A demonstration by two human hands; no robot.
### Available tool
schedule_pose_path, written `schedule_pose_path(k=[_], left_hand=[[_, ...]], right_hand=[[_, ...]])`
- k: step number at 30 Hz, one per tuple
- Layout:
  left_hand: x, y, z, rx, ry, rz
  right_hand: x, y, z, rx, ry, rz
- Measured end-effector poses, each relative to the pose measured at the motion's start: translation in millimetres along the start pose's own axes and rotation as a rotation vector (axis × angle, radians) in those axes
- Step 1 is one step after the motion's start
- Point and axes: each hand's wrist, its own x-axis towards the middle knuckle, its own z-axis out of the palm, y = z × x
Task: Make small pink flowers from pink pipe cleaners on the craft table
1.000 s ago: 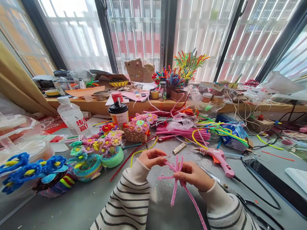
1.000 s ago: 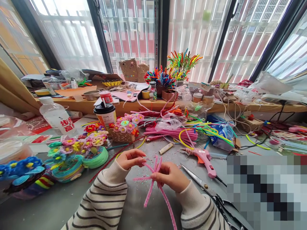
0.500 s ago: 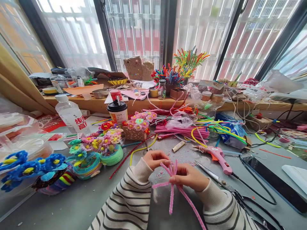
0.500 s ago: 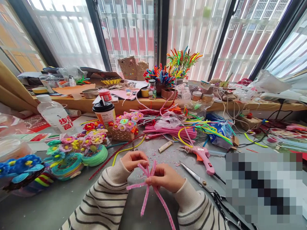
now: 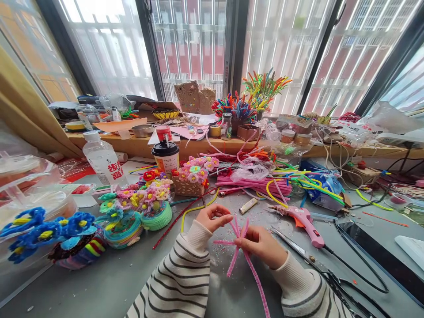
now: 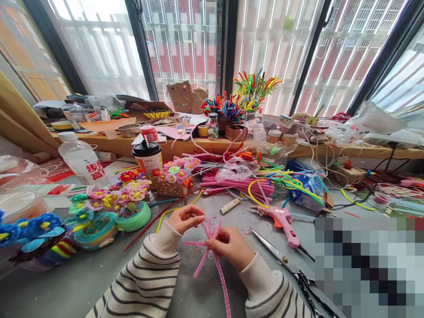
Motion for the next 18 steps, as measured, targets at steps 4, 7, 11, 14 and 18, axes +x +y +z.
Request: schedule_pose_path(k=[4, 7, 11, 14, 18], left_hand=[[-1.9, -2.0, 2.8, 0.059, -0.023, -0.022], [-2.1, -2.9, 2.1, 0.039, -0.141, -0.085], [-0.1, -4.6, -1.5, -0.066, -0.148, -0.103], [1.0, -5.7, -2.6, -0.103, -0.102, -0.064], [0.5, -6.0, -2.0, -0.132, -0.049, -0.038]], right_hand=[[-0.9, -1.3, 0.5, -0.038, 0.012, -0.026], [-1.1, -1.7, 0.5, -0.074, 0.043, -0.045], [0.2, 0.8, 0.1, -0.032, 0.114, -0.077], [2.3, 3.5, -0.4, 0.087, 0.186, -0.099], [4.5, 4.5, 0.2, 0.2, 0.227, -0.092]])
